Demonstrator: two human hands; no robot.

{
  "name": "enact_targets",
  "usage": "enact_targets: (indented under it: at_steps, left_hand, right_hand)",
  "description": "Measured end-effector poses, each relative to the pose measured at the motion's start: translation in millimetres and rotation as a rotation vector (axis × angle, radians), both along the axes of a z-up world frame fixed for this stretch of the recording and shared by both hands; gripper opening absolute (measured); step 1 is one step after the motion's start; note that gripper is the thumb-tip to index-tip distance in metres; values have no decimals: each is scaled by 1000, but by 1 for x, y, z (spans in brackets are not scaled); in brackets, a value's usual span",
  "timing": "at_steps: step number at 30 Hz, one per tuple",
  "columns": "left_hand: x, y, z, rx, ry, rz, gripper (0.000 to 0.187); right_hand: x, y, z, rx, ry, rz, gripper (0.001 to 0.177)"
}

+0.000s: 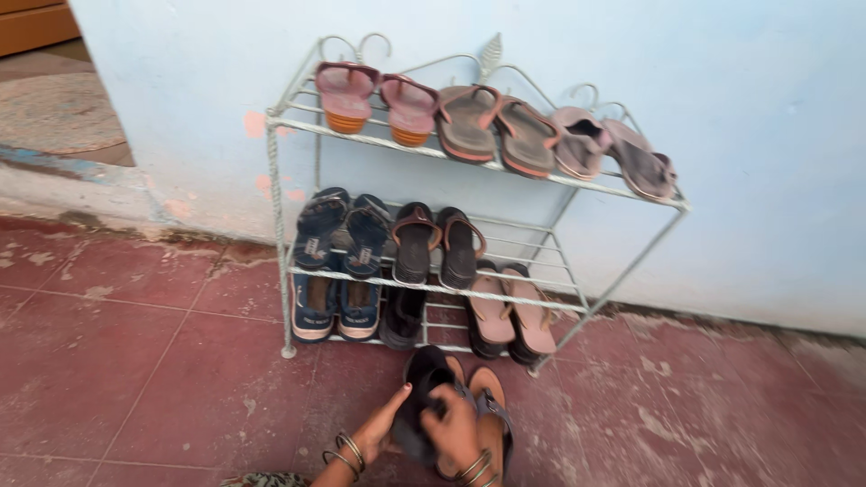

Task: The person organizes multiple pairs of shoes and sandals on a two-tier metal shoe rack. They pick up each pair from the floor, place them on the appropriate shelf, and adjust their positions to fit neatly.

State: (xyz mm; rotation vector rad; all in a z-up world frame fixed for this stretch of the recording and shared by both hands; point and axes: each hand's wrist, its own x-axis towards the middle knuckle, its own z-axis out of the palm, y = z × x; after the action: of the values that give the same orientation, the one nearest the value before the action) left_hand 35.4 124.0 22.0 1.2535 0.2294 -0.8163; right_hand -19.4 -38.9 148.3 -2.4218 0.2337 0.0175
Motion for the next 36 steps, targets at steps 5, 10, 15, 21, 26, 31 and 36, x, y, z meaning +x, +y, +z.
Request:
enact_targets:
  at_steps: [5,10,15,21,26,31,36]
  left_hand:
    - [-31,-13,20,-18,-194,-197,91]
    - [-24,-15,-13,84,-261,-101,69]
    - [1,-35,-37,239,-369,234,60]
    - [43,-34,-20,487,-912,412,79]
    - [98,-33,25,995,-895,244,94]
    - [140,-45,47,1191,-747,-22,93]
    - [141,-53,30,1179,-660,45,49]
  right_hand:
    - [-8,-122,28,474,-370,-103,21]
    - [-49,-222,68,445,-434,-229,14]
    - [-16,-275,17,-103,-663,-242,30]
    - [12,-291,-78,-391,-455,-505,26]
    - [17,-273,-104,-312,7,-669,30]
    - [11,-253,-94,-258,51,-732,57]
    - [8,-250,-101,-409,-356,-653,57]
